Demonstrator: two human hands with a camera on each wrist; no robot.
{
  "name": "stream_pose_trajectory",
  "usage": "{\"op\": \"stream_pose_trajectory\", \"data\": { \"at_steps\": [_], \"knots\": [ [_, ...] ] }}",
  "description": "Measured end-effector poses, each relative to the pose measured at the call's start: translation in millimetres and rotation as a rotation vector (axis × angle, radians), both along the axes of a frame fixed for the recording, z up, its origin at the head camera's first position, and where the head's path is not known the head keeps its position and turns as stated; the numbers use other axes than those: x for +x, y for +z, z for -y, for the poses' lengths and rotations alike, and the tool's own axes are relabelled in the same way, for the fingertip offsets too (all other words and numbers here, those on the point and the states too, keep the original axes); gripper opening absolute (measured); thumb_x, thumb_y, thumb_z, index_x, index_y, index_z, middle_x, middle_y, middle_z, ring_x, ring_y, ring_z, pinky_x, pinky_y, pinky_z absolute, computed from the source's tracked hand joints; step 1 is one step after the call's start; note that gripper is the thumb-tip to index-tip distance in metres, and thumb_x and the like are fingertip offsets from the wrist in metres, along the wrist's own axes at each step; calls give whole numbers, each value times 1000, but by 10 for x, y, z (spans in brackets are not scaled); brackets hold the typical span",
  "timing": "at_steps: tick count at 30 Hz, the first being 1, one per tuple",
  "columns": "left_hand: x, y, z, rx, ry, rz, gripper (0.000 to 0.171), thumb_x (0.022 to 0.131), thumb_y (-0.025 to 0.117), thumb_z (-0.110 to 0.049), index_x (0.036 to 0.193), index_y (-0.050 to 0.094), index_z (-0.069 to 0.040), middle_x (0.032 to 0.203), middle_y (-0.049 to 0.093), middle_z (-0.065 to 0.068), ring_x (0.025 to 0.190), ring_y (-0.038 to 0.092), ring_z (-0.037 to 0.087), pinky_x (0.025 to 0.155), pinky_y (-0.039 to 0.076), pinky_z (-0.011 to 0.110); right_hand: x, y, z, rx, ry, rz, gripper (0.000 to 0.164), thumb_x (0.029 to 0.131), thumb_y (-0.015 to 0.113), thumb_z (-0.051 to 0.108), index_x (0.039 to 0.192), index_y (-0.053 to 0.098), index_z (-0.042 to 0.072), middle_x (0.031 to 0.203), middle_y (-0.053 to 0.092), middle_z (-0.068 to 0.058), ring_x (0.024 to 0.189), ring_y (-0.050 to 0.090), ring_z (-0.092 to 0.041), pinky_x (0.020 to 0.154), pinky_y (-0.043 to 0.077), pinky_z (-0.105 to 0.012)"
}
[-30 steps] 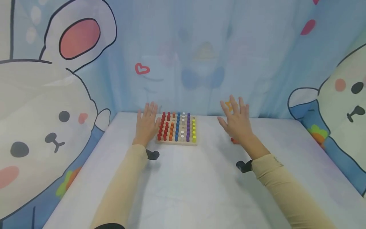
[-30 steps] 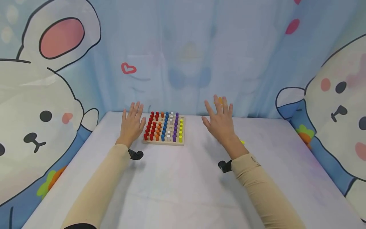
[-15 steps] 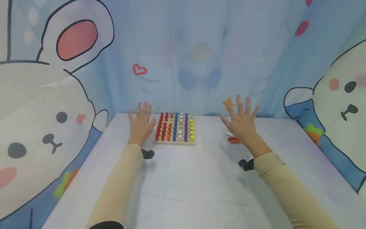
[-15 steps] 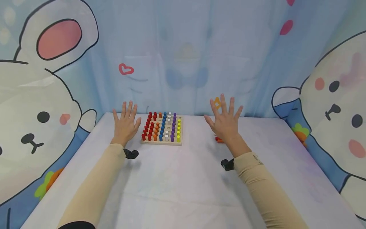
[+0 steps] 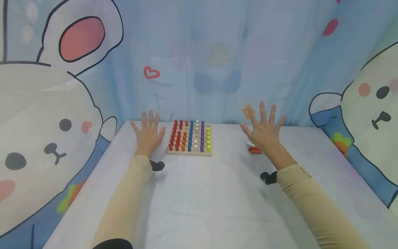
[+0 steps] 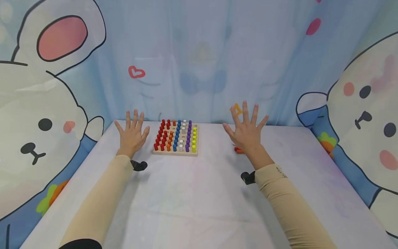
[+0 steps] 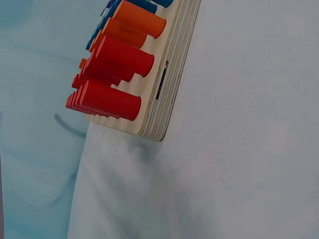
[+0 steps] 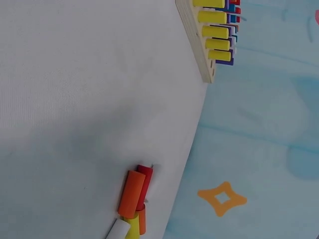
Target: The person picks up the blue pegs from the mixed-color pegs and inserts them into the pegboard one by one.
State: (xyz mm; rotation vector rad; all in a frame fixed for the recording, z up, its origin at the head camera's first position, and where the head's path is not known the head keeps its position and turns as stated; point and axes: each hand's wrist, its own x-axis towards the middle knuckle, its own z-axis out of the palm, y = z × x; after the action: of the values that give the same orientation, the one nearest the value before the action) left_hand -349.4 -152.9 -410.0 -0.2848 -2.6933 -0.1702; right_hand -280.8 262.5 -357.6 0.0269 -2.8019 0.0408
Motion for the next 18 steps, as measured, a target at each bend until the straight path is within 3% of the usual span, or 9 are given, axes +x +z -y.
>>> {"op": "stream_pose_trajectory", "data": {
  "at_steps": [6, 13, 18],
  "knots": [
    [-8, 12, 6, 4, 20, 13, 71, 96, 29, -56, 154, 5, -22, 162, -7, 3, 147, -12, 35, 106, -6, 76, -1, -11, 4, -10, 0, -10, 72, 93, 18, 69, 151, -9, 36, 157, -26, -6, 136, -38, -37, 96, -14, -81],
    [-3, 21, 12, 37, 23, 43, 72, 97, 28, -56, 154, 0, -24, 161, -11, 1, 145, -21, 36, 105, -8, 76, 24, -14, -9, -29, -13, 5, 75, 91, 17, 71, 152, -5, 34, 154, -33, -2, 135, -39, -37, 95, -17, -81],
    [-13, 4, 18, 36, 31, 30, 73, 96, 28, -56, 154, -4, -24, 162, -7, 3, 145, -13, 41, 105, -8, 76, 24, -28, -11, -30, -8, -3, 75, 91, 17, 71, 152, -6, 34, 154, -33, -2, 135, -39, -37, 94, -18, -81]
  ]
}}
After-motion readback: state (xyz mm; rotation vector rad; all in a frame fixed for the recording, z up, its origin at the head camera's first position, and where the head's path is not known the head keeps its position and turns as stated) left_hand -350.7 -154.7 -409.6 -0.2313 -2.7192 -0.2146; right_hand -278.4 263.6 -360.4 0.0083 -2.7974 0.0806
